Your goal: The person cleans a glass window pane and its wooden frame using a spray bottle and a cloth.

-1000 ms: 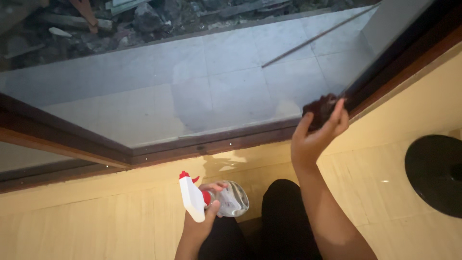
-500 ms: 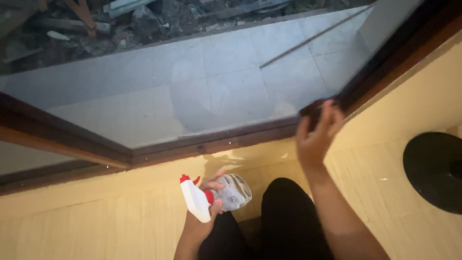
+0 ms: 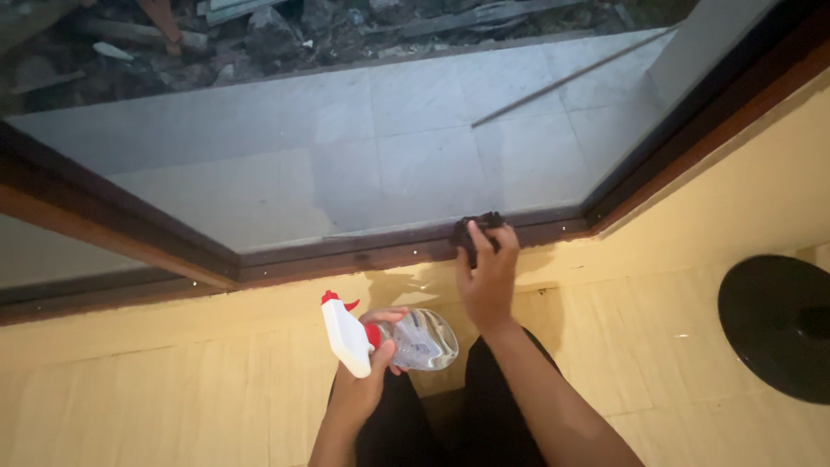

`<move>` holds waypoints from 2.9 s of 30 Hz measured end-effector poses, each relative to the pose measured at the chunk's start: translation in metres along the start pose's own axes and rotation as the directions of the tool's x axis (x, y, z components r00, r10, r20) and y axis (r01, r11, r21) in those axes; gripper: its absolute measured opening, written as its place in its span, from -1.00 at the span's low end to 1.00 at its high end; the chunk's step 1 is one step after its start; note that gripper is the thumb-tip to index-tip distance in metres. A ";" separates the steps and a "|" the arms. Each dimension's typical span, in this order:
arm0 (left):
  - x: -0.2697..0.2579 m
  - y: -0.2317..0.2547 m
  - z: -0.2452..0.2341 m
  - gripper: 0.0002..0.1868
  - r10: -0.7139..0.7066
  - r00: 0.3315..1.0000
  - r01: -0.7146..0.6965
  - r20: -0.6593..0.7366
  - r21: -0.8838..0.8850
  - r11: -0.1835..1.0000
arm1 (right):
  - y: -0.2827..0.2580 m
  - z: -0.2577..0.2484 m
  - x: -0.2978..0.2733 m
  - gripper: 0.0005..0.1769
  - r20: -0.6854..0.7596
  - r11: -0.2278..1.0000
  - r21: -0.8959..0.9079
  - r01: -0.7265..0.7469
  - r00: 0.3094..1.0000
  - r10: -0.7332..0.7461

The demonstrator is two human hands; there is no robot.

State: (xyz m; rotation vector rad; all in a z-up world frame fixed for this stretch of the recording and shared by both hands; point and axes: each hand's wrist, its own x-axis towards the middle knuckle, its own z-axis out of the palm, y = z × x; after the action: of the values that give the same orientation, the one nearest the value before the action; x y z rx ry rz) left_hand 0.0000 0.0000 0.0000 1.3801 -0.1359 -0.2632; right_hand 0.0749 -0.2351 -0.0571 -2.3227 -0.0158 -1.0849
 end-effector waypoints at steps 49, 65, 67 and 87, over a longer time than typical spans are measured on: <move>0.013 -0.015 -0.002 -0.67 -0.046 0.998 0.048 -0.050 0.042 0.998 | 0.091 -0.061 0.104 -0.35 -0.256 0.970 -0.194 0.144 0.948 -0.192; 0.006 -0.021 -0.007 -0.71 0.035 0.984 -0.055 -0.175 -0.109 0.993 | 0.101 -0.040 0.035 -0.30 -0.083 0.995 -0.087 0.041 0.995 -0.049; 0.008 -0.018 -0.009 -0.71 0.102 0.977 -0.111 -0.186 -0.038 0.993 | 0.084 -0.043 0.065 -0.32 -0.197 0.997 -0.056 0.053 0.978 -0.064; 0.008 0.034 -0.023 -0.68 0.563 0.827 -0.412 0.002 0.683 0.603 | 0.082 -0.039 0.071 -0.33 -0.261 0.987 -0.145 0.075 0.959 -0.111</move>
State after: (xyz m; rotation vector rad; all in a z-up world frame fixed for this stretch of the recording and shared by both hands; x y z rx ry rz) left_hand 0.0168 0.0259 0.0285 2.0055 -0.4610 0.4639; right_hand 0.1152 -0.3387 -0.0277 -2.2900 0.0528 -1.4823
